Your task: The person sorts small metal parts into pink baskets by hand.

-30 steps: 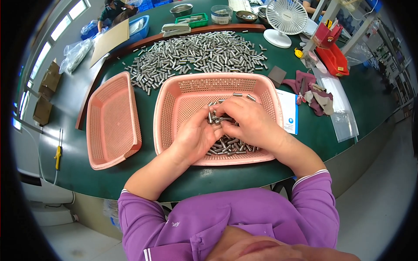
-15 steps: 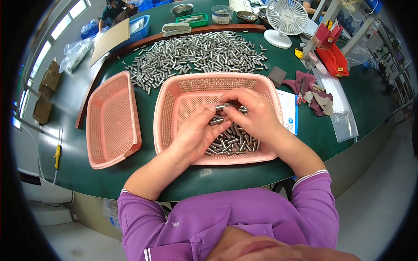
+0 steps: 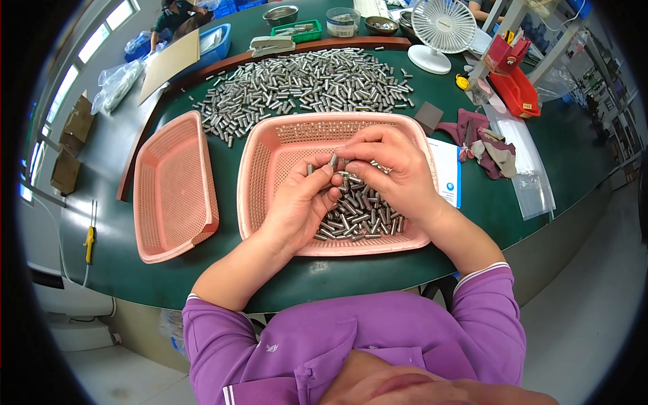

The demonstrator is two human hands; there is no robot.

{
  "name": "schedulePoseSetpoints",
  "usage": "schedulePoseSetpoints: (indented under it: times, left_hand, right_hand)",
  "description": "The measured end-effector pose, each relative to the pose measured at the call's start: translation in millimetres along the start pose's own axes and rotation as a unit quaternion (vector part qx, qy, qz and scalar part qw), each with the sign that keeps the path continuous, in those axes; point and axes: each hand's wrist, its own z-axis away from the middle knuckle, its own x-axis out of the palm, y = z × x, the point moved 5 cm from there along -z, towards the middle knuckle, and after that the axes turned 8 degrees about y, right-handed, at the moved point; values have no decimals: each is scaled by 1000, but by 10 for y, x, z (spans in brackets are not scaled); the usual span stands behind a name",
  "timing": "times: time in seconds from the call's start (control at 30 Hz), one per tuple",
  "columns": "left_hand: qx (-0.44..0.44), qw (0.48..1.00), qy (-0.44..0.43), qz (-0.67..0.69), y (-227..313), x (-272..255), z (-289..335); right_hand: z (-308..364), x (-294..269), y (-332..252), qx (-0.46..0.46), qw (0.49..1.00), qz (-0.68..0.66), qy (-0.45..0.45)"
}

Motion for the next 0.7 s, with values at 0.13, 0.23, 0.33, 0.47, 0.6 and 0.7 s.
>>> schedulePoseSetpoints:
  times: [0.13, 0.23, 0.33, 0.47, 0.6, 0.7]
  left_hand:
    - [11, 1000, 1, 9, 17, -32, -13]
    - [6, 1000, 9, -11, 12, 2, 12]
    - [1, 1000, 17, -26, 13, 32, 37]
    - [-30, 999, 6, -45, -21, 32, 46]
    - [-36, 999, -1, -33, -39, 27, 35]
    - [-33, 999, -3, -33, -40, 36, 43]
  right_hand:
    - [60, 46, 64, 30, 997, -29, -62]
    - [83, 71, 156, 140, 987, -62, -52]
    - [109, 80, 228, 217, 969, -109, -34]
    - [130, 99, 270, 307, 936, -154, -71]
    - [139, 110, 269, 320, 931, -157, -82]
    - [135, 107, 255, 293, 943, -135, -81]
